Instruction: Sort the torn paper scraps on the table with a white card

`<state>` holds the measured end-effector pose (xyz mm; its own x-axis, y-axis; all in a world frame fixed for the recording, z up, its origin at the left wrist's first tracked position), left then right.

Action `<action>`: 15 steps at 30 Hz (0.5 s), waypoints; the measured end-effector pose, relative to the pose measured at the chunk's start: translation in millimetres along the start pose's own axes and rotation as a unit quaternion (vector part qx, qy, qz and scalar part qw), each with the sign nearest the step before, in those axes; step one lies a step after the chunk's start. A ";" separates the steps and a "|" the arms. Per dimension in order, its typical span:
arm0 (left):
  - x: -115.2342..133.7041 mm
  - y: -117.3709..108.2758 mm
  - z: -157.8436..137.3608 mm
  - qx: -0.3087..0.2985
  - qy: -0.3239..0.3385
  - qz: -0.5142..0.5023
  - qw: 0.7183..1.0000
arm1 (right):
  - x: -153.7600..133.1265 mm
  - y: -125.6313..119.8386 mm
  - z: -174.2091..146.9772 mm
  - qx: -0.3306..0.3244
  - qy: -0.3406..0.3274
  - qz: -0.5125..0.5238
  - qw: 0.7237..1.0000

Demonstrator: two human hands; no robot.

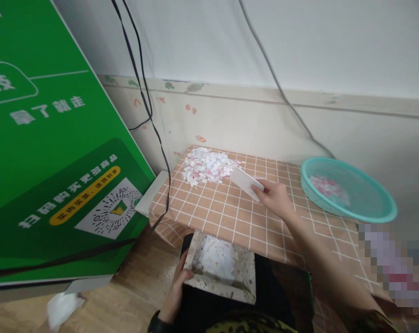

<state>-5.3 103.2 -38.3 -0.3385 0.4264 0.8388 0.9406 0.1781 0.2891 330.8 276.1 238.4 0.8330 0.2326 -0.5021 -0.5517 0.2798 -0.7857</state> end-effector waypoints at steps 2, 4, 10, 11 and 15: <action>-2.0 -3.7 1.5 -0.001 0.004 0.007 1.000 | -0.4 -2.6 16.7 -0.009 0.001 0.001 1.000; -2.1 -3.8 2.4 -0.006 0.002 -0.001 1.000 | -3.0 -8.9 39.2 -0.026 -0.006 -0.004 1.000; 2.9 2.3 -1.1 -0.007 -0.048 -0.035 0.998 | -19.0 -9.5 98.6 -0.115 -0.081 -0.026 0.990; 4.3 3.0 -2.6 -0.007 -0.054 -0.036 0.998 | -17.7 -8.8 104.0 -0.111 -0.082 -0.025 0.990; 5.4 0.2 -7.7 0.015 -0.071 -0.038 0.997 | -9.7 4.2 110.6 -0.133 -0.086 -0.029 0.987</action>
<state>-6.7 98.7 -30.2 -0.4109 0.5318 0.7405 0.9117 0.2400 0.3336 315.8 378.0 280.0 0.8310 0.3837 -0.4027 -0.4537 0.0489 -0.8898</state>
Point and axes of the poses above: each hand's wrist, its own z-axis towards the middle knuckle, its own y-axis out of the palm, x = y × z, the point moved 10 cm from there along z, towards the middle knuckle
